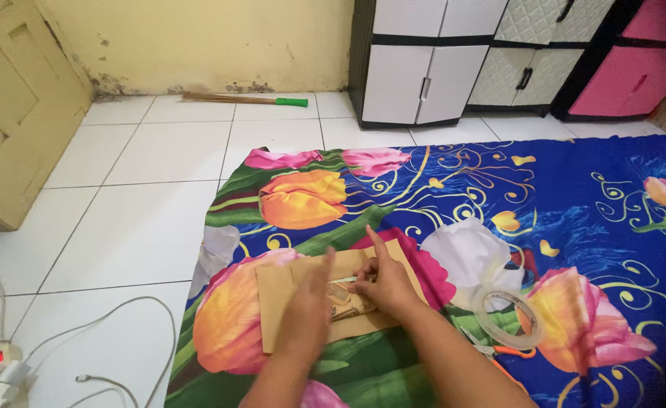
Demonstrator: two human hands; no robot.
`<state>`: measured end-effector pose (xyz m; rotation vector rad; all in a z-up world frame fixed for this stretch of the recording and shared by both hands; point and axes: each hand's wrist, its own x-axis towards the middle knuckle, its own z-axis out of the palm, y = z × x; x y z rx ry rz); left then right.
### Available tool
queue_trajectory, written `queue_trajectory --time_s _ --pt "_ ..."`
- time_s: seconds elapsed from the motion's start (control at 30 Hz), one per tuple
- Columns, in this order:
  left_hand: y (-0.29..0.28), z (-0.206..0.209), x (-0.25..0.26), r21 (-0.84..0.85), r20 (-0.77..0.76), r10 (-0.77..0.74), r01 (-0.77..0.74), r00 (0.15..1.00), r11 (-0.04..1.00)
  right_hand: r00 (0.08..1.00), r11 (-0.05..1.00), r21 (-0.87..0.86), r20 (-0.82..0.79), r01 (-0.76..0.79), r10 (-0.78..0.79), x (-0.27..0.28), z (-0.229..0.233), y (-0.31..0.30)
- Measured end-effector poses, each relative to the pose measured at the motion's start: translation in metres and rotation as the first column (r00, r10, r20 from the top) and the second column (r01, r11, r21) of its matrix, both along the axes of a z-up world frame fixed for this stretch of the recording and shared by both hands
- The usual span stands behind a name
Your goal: The person places a small rectangular box on a sheet of brown paper, cuts the paper to size with scissors, folds the paper around the box, and secures it with clear tape. The person then trims excess paper and applies additional tape to seal the package.
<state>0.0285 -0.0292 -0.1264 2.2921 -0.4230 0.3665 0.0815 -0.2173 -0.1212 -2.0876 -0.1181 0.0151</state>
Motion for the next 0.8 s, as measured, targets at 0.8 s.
queue_trajectory --time_s 0.8 --pt "-0.021 -0.033 -0.040 0.094 0.100 0.082 -0.091 0.992 0.991 0.990 0.980 0.169 -0.078 -0.103 0.118 0.002 -0.015 -0.010"
